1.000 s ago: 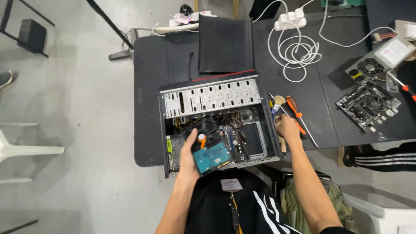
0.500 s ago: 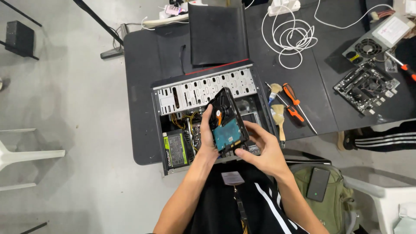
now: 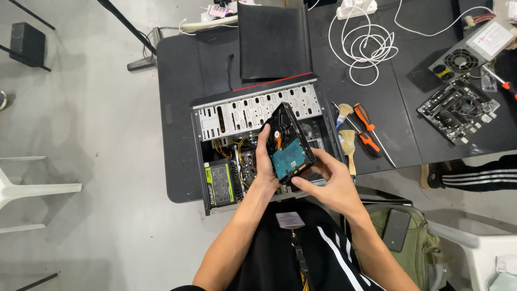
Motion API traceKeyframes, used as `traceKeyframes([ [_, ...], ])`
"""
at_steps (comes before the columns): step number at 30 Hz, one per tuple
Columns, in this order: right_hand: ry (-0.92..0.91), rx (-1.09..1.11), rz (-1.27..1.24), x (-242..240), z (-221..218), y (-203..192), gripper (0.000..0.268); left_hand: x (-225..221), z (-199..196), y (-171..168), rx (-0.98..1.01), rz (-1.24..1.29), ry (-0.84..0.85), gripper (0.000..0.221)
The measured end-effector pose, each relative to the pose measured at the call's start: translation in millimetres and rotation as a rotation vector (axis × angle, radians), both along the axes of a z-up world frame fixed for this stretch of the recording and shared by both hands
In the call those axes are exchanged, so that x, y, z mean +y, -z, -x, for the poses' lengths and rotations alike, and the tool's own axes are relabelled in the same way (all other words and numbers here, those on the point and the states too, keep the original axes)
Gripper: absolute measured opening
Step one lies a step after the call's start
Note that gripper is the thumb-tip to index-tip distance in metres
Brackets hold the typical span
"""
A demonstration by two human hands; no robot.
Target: Cleaning a hard drive with a brush and then installing it into a desktop computer case using a screwdriver.
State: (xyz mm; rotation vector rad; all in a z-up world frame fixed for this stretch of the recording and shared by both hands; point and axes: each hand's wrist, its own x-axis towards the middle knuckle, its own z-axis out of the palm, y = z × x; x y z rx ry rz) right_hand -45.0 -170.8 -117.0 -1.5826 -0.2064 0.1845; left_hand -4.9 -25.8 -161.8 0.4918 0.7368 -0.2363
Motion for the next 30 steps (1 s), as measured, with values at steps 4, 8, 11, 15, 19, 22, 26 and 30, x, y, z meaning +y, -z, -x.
traceKeyframes([
  [4,0.082,0.19,-0.041,9.0,6.7,-1.8,0.055,-5.5,-2.4,-13.5,0.003,-0.175,-0.002,0.068],
  [8,0.159,0.296,0.19,12.6,4.1,-8.0,0.034,-4.4,-6.9,0.6,-0.042,-0.431,0.085,0.058],
  [11,0.216,0.273,0.286,1.4,4.9,21.4,0.032,-8.4,-19.9,135.6,-0.127,-0.743,0.262,0.067],
  [15,0.267,0.217,0.465,-13.0,9.8,56.9,0.033,-5.4,-2.1,64.7,-0.184,-0.974,0.706,0.091],
  [19,0.308,0.224,0.684,-11.9,8.3,70.4,0.033,-12.3,0.2,43.0,-0.212,-0.687,0.785,0.092],
  [22,0.284,0.271,0.768,-7.2,4.3,80.0,0.036,-24.4,-4.5,63.2,-0.262,-0.573,0.8,0.097],
  [26,0.25,0.353,0.787,-0.4,-4.5,69.8,0.043,-32.3,-16.9,72.0,-0.218,-0.535,0.824,0.105],
  [30,0.241,0.345,0.822,-13.2,-26.7,121.0,0.05,-38.0,-32.2,85.6,-0.186,-0.53,0.812,0.099],
])
